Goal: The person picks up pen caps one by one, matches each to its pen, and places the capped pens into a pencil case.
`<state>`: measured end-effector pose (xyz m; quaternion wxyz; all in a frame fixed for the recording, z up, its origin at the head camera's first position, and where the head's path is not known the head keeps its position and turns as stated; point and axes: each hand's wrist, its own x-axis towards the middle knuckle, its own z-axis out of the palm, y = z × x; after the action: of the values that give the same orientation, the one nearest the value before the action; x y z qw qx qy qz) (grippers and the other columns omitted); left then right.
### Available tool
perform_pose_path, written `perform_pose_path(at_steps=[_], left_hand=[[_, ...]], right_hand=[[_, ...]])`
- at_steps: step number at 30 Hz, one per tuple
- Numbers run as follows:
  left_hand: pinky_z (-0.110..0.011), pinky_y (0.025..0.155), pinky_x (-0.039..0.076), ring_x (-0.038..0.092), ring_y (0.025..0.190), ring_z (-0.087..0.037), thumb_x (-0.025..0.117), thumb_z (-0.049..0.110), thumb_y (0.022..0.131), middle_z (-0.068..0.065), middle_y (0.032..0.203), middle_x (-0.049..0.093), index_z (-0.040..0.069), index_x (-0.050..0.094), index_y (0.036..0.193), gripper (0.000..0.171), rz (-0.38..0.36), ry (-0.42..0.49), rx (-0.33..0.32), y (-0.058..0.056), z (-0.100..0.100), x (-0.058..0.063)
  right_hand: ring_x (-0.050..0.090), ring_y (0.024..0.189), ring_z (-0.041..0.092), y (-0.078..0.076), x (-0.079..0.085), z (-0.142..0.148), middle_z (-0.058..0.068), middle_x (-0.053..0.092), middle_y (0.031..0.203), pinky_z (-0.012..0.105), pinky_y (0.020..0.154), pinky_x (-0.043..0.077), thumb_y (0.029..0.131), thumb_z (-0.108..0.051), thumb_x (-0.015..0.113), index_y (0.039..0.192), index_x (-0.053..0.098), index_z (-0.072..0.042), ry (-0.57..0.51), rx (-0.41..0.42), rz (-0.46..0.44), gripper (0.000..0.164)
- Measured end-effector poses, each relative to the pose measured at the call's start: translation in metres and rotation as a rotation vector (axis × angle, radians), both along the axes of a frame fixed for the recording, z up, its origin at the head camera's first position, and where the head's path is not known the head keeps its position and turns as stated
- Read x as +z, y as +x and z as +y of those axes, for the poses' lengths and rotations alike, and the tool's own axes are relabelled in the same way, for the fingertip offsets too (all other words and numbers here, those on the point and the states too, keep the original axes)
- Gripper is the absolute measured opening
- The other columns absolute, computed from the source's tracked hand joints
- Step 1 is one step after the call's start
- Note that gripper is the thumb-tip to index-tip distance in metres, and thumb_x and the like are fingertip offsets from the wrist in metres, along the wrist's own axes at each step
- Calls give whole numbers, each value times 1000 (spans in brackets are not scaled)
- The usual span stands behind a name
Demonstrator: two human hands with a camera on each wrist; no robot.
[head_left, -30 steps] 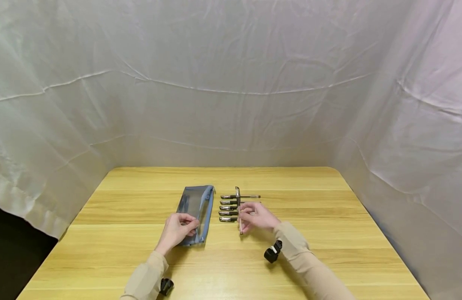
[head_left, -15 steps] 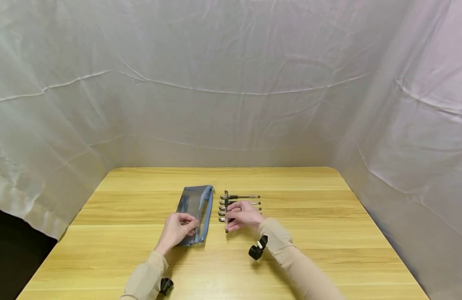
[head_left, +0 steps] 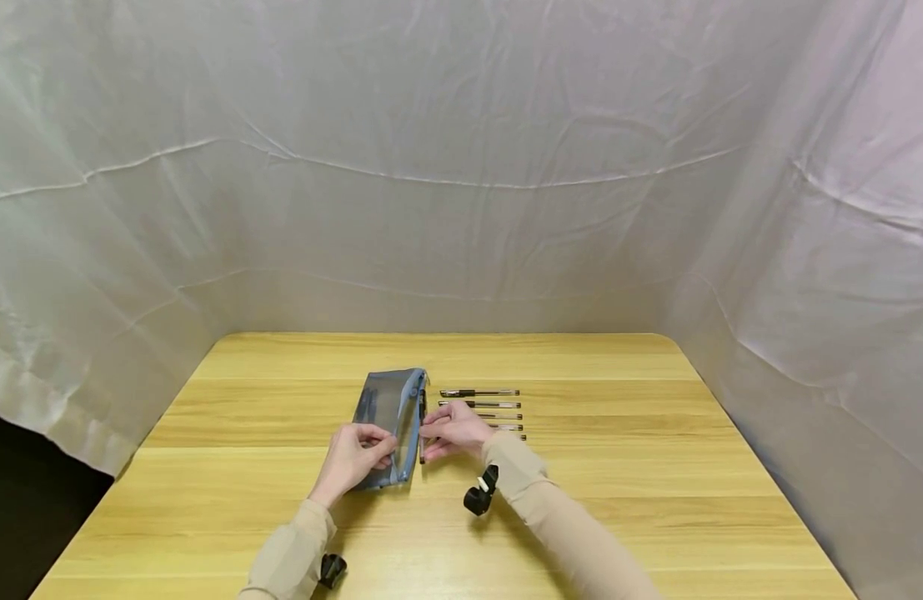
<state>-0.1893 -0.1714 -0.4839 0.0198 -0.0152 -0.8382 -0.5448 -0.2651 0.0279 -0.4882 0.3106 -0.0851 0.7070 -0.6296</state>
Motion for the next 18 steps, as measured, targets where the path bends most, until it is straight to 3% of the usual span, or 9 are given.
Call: perform_pose_path(at_steps=[6, 12, 16, 18], left_hand=[[-24, 56, 60, 69, 56, -12, 71, 3, 91, -18, 76, 75, -8, 74, 91, 11, 10, -7, 7, 1, 1, 0], [-24, 56, 60, 70, 57, -14, 71, 2, 91, -19, 78, 75, -9, 74, 92, 12, 4, 12, 11, 0, 0, 0], [-25, 57, 60, 71, 59, -18, 71, 4, 91, -19, 78, 75, -8, 74, 92, 12, 1, 13, 7, 1, 0, 2], [-26, 57, 60, 71, 59, -19, 71, 4, 91, -19, 78, 75, -8, 74, 92, 12, 0, 13, 5, 1, 0, 2]], right_hand=[[71, 64, 15, -1, 1, -4, 33, 68, 110, 26, 68, 63, 98, 1, 56, 135, 48, 17, -68, 33, 1, 41], [70, 64, 13, 2, -1, 7, 37, 66, 114, 25, 65, 62, 98, 0, 57, 134, 49, 17, -61, 40, 68, 41], [66, 61, 10, 5, -2, 20, 34, 68, 106, 20, 56, 56, 96, 0, 60, 127, 57, 15, 13, 32, 172, 35], [61, 58, 9, 6, -2, 29, 29, 70, 98, 19, 53, 52, 94, -1, 63, 121, 63, 13, 85, 40, 272, 30]])
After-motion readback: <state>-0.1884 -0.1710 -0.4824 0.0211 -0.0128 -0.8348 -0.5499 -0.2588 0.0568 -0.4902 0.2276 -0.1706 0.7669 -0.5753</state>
